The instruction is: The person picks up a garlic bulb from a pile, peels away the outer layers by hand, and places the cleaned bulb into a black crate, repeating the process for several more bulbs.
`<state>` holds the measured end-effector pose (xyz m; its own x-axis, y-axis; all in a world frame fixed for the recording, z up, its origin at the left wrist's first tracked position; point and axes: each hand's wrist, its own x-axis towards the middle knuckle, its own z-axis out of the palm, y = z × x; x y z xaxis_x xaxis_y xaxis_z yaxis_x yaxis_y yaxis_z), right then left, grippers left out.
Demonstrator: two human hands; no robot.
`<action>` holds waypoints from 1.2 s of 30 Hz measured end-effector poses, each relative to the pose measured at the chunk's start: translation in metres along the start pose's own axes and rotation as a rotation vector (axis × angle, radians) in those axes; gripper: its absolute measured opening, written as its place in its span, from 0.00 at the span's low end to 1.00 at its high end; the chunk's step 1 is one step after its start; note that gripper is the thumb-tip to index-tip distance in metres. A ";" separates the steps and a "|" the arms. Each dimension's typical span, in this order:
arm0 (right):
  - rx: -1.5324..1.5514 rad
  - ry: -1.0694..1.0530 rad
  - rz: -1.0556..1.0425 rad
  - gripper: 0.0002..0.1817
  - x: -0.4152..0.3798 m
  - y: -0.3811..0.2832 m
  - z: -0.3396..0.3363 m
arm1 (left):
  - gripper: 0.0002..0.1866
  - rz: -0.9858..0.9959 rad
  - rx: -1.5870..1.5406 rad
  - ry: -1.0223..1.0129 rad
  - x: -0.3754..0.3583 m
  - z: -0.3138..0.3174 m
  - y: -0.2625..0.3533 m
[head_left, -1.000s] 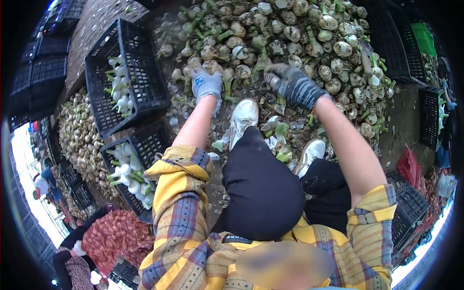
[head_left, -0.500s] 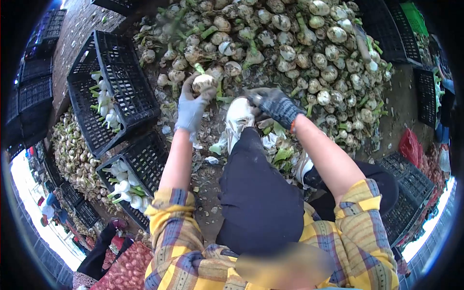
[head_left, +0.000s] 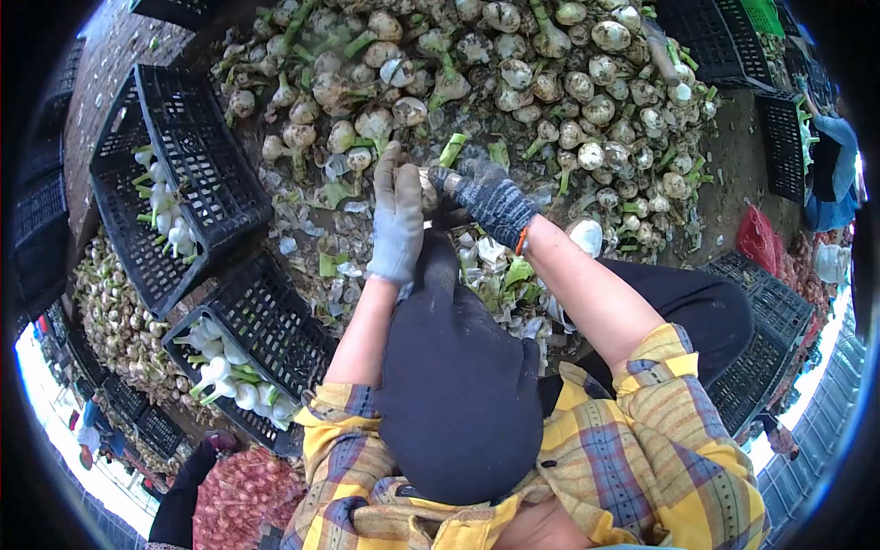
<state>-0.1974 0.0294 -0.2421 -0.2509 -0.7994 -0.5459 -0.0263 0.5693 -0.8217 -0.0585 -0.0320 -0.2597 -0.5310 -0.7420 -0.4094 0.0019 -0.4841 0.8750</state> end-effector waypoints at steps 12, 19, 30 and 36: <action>0.390 -0.107 0.138 0.20 0.004 0.007 0.015 | 0.18 0.308 0.144 0.254 0.001 0.001 -0.008; 0.158 -0.103 0.008 0.18 0.003 0.006 0.014 | 0.17 0.282 0.135 0.247 -0.004 0.002 -0.006; -0.189 -0.074 -0.165 0.15 0.000 0.003 0.009 | 0.19 0.208 0.150 0.292 -0.003 0.003 -0.009; -0.229 -0.003 -0.211 0.13 -0.001 0.008 0.012 | 0.19 0.154 0.225 0.291 -0.003 0.001 -0.003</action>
<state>-0.1853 0.0322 -0.2501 -0.2138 -0.9049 -0.3681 -0.2951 0.4190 -0.8587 -0.0582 -0.0278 -0.2608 -0.2767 -0.9139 -0.2970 -0.1402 -0.2673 0.9534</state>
